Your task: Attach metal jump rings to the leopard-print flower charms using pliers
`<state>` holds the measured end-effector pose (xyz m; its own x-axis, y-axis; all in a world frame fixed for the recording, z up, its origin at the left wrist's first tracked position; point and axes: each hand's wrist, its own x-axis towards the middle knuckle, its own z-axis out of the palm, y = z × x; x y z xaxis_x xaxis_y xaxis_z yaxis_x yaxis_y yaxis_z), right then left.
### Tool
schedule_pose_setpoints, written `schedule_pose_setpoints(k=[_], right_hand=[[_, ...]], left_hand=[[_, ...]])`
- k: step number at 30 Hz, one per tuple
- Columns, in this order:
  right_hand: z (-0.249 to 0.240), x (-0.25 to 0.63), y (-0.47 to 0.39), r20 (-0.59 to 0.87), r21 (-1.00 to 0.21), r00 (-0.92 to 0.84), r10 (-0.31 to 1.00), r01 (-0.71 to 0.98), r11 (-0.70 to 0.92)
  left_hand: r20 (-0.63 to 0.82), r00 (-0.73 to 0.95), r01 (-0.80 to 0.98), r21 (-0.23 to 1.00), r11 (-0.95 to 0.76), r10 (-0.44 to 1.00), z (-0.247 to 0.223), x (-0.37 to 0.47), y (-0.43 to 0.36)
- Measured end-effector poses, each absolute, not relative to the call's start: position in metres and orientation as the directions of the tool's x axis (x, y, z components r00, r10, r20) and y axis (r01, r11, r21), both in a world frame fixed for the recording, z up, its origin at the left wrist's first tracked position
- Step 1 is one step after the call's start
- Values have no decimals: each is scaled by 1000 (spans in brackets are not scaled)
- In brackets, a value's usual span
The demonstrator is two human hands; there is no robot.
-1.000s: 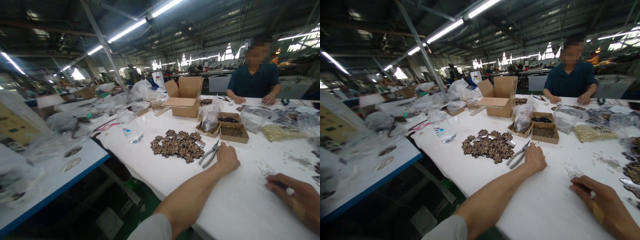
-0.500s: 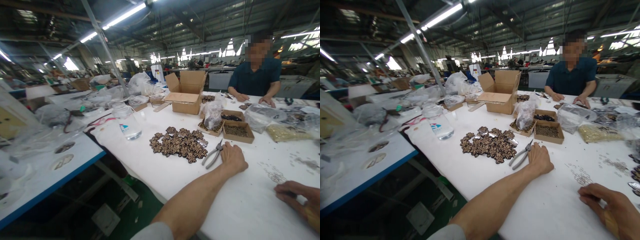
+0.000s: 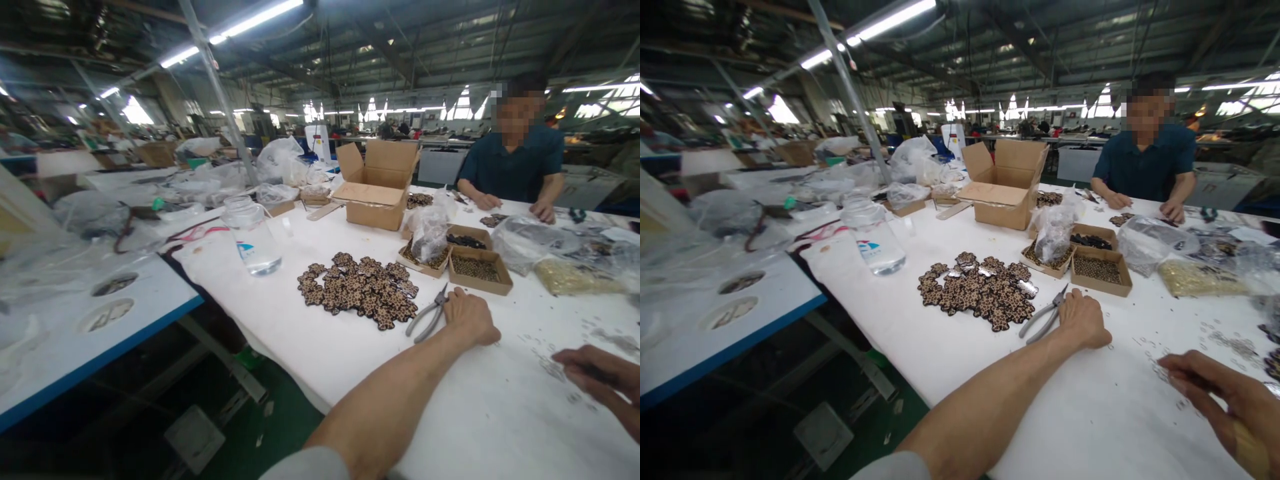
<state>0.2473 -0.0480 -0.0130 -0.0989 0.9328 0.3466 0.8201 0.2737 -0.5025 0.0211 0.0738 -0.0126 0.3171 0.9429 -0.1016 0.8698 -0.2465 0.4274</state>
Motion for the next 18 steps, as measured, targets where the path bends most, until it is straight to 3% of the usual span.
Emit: schedule_pose_setpoints(k=[4, 9, 18], right_hand=[[-2, 224, -28, 335, -529, -71, 940, 811, 250], [-30, 184, -20, 461, -615, 22, 887, 729, 302], [-59, 173, -35, 597, -546, -134, 791, 655, 523]], left_hand=[[-70, 295, 868, 437, -237, 953, -14, 20, 72], [-51, 231, 898, 396, -193, 972, -17, 20, 67], [-84, 265, 910, 353, -220, 961, -7, 27, 77]])
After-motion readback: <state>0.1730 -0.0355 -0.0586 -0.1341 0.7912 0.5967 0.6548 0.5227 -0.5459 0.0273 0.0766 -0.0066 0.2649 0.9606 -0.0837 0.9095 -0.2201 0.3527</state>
